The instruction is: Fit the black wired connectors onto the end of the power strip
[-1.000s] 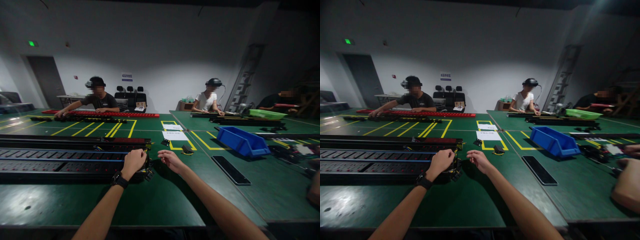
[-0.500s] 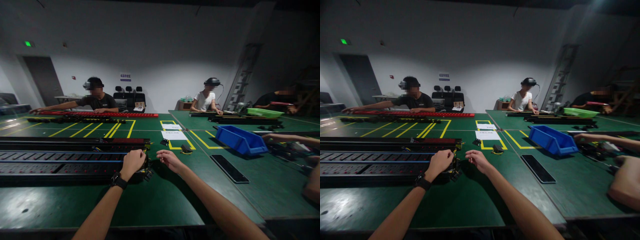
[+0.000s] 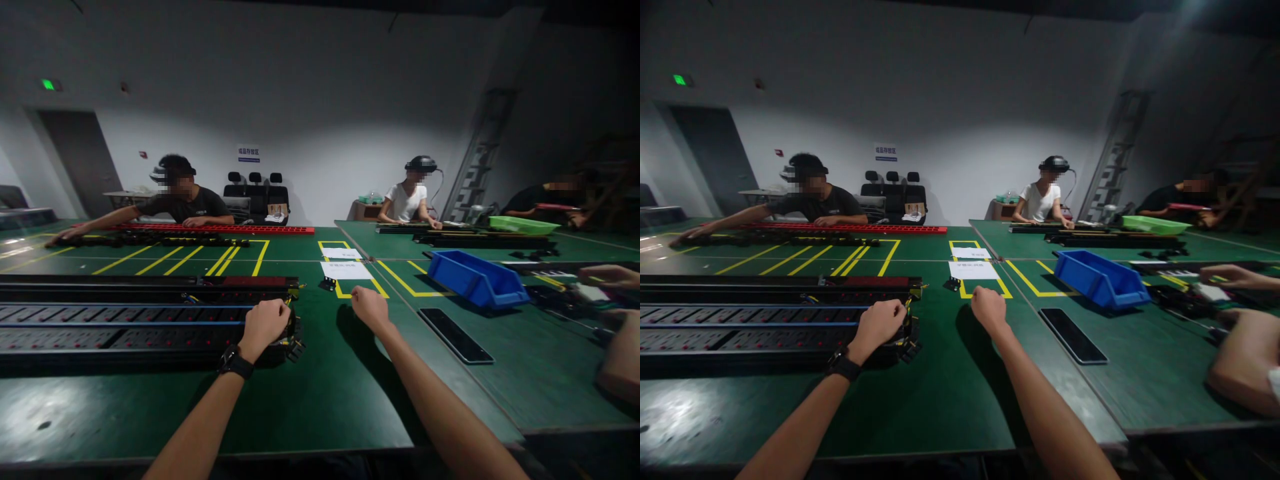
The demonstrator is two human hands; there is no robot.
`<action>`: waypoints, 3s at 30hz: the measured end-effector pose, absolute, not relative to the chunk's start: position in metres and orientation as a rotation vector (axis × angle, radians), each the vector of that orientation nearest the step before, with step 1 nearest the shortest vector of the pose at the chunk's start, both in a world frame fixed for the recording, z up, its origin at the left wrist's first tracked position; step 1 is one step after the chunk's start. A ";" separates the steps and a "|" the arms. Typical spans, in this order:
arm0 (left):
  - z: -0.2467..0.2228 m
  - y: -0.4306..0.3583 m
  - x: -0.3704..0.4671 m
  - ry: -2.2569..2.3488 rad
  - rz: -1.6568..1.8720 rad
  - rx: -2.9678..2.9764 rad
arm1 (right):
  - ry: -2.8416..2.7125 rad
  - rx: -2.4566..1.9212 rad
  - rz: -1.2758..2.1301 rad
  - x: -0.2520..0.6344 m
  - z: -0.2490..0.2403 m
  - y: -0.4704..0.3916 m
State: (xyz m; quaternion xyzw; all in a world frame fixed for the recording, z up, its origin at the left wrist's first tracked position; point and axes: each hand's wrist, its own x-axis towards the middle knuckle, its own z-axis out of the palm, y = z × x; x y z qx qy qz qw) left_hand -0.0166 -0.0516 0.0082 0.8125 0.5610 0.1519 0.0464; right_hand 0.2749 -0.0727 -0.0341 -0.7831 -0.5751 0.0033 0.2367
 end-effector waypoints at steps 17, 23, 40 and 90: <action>0.007 -0.050 -0.017 1.722 0.461 2.484 | -1.385 -2.604 0.069 0.325 -0.022 -0.084; 0.007 -0.049 -0.017 1.723 0.453 2.474 | -1.460 -2.559 0.108 0.324 -0.022 -0.086; 0.006 -0.050 -0.018 1.731 0.463 2.497 | -1.304 -2.644 0.038 0.328 -0.027 -0.082; 0.018 0.008 -0.011 1.753 0.510 2.334 | -1.448 -1.385 0.305 0.197 -0.052 -0.076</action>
